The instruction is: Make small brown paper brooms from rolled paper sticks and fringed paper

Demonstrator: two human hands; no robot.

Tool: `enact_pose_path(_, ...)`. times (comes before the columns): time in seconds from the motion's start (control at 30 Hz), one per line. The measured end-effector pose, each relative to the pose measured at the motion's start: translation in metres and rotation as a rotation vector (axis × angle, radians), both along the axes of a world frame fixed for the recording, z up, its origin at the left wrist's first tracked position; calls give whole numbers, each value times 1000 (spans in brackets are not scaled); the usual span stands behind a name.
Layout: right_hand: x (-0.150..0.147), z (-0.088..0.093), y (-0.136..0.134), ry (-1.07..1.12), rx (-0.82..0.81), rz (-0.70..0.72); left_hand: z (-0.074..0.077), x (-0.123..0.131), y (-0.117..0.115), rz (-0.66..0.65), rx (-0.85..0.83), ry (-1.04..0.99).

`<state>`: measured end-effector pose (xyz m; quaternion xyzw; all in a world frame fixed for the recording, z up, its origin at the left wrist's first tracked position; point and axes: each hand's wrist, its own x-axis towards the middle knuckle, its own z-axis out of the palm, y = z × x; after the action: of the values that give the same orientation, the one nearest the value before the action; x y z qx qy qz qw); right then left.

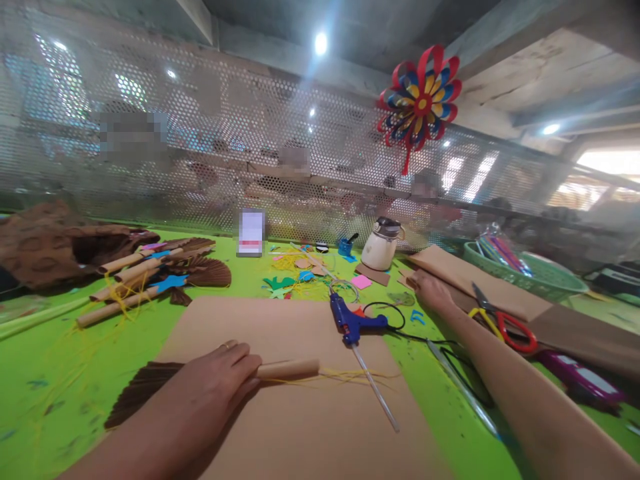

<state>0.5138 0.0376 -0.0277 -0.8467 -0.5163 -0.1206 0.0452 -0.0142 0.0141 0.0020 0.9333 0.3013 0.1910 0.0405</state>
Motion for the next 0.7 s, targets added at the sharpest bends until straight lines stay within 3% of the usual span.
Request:
enact_pose_path(0.1,-1,-2,-3,52,101,-29,0,0,2,19,-58,111)
enact_pose_path(0.33,-10,8,-9,177,452,-39,-7,1,12,-60,-50,99)
enact_pose_path(0.57,-24,59,-41,398,948,1,-8,-2,13,-22,-72,68)
enact_pose_path(0.7,-44,83,-67,627,1190,79,-8,-3,16,-64,-46,33)
